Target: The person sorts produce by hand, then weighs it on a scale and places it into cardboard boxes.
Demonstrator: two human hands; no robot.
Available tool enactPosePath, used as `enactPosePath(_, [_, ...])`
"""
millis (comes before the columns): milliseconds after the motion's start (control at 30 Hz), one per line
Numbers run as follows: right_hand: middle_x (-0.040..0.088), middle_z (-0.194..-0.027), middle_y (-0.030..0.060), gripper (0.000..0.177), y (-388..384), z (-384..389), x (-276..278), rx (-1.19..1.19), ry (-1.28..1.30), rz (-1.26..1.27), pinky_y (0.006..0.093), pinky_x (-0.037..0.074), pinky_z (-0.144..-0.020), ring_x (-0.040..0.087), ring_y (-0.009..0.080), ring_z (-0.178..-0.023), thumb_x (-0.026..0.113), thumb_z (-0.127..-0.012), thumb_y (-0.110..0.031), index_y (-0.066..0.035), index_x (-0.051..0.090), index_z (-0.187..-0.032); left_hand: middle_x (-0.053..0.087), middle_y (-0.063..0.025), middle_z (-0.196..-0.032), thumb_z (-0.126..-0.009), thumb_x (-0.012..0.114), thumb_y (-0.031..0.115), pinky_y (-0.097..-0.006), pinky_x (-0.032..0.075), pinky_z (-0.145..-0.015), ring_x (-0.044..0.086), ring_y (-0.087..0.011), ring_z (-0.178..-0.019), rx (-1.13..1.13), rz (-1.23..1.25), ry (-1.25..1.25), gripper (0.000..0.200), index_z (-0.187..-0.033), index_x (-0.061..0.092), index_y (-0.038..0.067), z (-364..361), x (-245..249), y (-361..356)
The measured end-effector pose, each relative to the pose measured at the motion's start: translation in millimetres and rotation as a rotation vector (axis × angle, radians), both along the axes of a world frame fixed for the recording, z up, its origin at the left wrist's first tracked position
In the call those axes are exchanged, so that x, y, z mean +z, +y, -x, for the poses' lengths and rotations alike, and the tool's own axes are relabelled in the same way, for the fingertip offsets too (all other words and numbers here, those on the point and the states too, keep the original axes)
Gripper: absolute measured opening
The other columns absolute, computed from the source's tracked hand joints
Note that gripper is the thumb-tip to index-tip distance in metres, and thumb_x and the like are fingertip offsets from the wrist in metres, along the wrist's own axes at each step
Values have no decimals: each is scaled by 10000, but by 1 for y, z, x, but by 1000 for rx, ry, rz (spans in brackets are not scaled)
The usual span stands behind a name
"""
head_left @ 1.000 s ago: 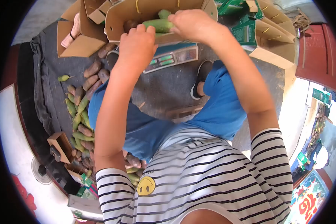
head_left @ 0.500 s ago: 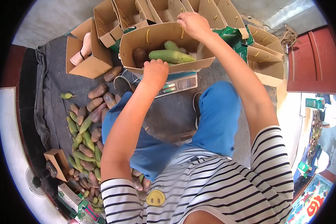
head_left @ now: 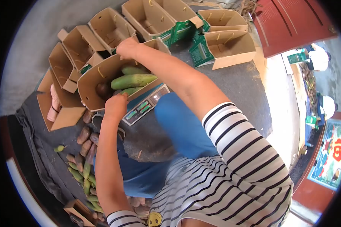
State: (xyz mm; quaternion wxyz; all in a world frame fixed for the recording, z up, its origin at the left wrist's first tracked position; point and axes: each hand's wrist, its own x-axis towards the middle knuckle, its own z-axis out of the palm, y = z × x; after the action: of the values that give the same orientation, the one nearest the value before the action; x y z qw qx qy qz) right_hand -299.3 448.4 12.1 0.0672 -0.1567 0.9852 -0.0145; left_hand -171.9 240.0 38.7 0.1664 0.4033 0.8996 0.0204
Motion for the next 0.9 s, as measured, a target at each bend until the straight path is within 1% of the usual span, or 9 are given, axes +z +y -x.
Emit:
enactPosePath(167, [674, -894, 113, 294, 35, -33, 20, 158, 21, 66, 434, 502, -747, 641, 322, -893, 635, -814, -346, -80, 686, -929, 653, -145, -787, -748, 636, 86, -421, 519, -688, 648, -330, -789, -144, -14, 68, 90, -830, 622, 52, -6, 7, 18])
enactPosePath(433, [584, -793, 146, 317, 179, -242, 48, -111, 177, 170, 449, 486, -683, 596, 351, -770, 591, -847, -344, -31, 604, -806, 628, -113, -721, -738, 548, 84, -386, 514, -634, 651, -268, -730, -604, -94, 195, 75, -770, 616, 76, -86, 60, 120])
enactPosePath(533, [598, -768, 158, 290, 221, -362, 54, -416, 123, 181, 443, 494, -695, 602, 363, -769, 597, -844, -315, -30, 636, -810, 638, -74, -707, -749, 548, 132, -359, 500, -610, 657, -230, -717, -785, -124, 196, 103, -727, 644, 99, -144, 49, 169])
enactPosePath(633, [603, -798, 159, 282, 254, -486, 36, -669, 137, 197, 432, 491, -698, 593, 366, -770, 614, -844, -304, -24, 636, -822, 644, -64, -721, -560, 771, 235, -377, 479, -675, 653, -222, -748, -986, -166, 53, 232, -721, 654, 115, -201, 34, 226])
enactPosePath(700, [630, -809, 165, 271, 267, -567, 27, -961, 161, 320, 419, 490, -698, 602, 359, -778, 601, -861, -293, -27, 655, -869, 629, -51, -743, -708, 624, 165, -388, 432, -768, 621, -215, -727, -1058, -272, 50, 65, -748, 649, 120, -231, 6, 263])
enactPosePath(733, [643, -821, 175, 274, 271, -630, 19, -1275, 185, 588, 414, 493, -703, 616, 350, -779, 603, -859, -304, -40, 668, -895, 603, -46, -758, -743, 556, 131, -367, 416, -789, 595, -204, -781, -1085, -575, 183, 83, -766, 634, 115, -243, 11, 287])
enactPosePath(767, [656, -832, 185, 281, 265, -682, 3, -1584, 233, 869, 408, 497, -709, 630, 341, -781, 606, -856, -316, -53, 680, -922, 582, -48, -798, -744, 559, 134, -345, 411, -806, 573, -197, -855, -1031, -681, 130, 77, -794, 612, 110, -249, 26, 298])
enactPosePath(833, [669, -827, 207, 323, 250, -751, -46, -1896, 11, 218, 412, 505, -732, 656, 329, -779, 632, -827, -347, -43, 694, -919, 574, -65, -884, -776, 562, 152, -362, 421, -821, 569, -227, -884, -963, -735, -15, 76, -825, 586, 98, -247, 77, 306])
enactPosePath(900, [673, -844, 221, 400, 223, -812, -123, -1984, 213, -28, 424, 506, -750, 666, 337, -800, 662, -788, -394, -12, 695, -903, 580, -92, -973, -791, 588, 168, -395, 425, -857, 568, -252, -956, -897, -778, -90, 108, -855, 583, 81, -230, 106, 293])
